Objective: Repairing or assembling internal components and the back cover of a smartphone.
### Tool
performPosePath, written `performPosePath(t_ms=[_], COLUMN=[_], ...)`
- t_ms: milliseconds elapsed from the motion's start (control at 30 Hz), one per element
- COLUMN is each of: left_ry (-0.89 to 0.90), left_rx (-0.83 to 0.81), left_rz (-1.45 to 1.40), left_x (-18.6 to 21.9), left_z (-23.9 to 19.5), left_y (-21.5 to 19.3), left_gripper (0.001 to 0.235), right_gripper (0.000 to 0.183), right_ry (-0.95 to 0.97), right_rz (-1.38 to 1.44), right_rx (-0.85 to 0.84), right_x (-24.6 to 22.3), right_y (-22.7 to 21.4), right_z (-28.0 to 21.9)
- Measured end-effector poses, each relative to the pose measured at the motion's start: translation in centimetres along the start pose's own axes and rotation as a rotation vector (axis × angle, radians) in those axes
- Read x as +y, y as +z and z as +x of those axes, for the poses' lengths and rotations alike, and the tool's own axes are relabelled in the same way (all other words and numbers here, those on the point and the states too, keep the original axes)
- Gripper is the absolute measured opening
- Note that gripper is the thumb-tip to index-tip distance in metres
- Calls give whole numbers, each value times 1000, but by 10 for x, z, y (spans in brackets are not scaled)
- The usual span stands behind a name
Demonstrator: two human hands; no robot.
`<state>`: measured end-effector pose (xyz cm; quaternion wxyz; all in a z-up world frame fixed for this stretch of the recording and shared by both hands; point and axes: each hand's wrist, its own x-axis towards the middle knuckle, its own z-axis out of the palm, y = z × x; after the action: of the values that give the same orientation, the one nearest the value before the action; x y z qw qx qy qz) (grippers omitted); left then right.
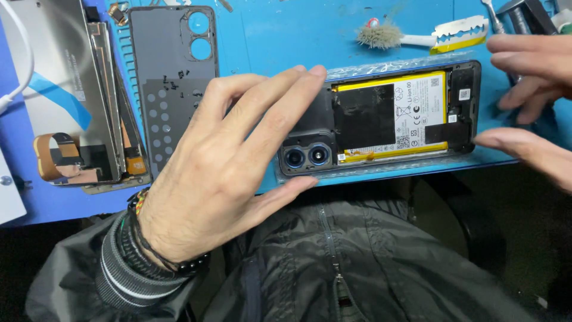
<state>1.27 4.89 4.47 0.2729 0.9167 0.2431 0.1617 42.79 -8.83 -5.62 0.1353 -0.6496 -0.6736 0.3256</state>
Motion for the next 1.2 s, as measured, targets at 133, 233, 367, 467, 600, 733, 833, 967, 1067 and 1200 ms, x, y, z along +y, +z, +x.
performPosePath(t_ms=[133, 233, 367, 467, 600, 733, 833, 967, 1067, 1200], left_ry=[4, 23, 16, 7, -16, -23, -18, -24, -26, -21], left_rx=[-18, -35, -40, -52, -61, -69, -74, -58, -41, -33], left_rz=[20, 13, 16, 13, 11, 35, 75, 87, 70, 104], left_x=[-1, -1, -1, 0, 0, 0, 1, 2, 1, 3], left_z=[1, 2, 3, 3, 3, 2, 3, 2, 0, -2], left_y=[-1, -4, -5, -8, -8, -7, -8, -5, -5, -3], left_gripper=[88, 85, 85, 85, 77, 78, 79, 80, 81, 81], right_gripper=[124, 119, 119, 115, 118, 122, 123, 126, 124, 124], right_ry=[-257, -312, -313, -262, -185, -170, -140, -79, -57, -166], right_rz=[-139, -117, -158, -146, -173, -216, -252, -259, -299, -260], right_rx=[-25, 6, -15, -15, -18, -37, -60, -57, -100, -54], right_x=[-58, -75, -67, -65, -64, -64, -54, -50, -50, -55], right_y=[-30, -29, -27, -20, -15, -16, -14, -11, -14, -17], right_z=[30, 34, 36, 34, 31, 35, 41, 45, 55, 52])
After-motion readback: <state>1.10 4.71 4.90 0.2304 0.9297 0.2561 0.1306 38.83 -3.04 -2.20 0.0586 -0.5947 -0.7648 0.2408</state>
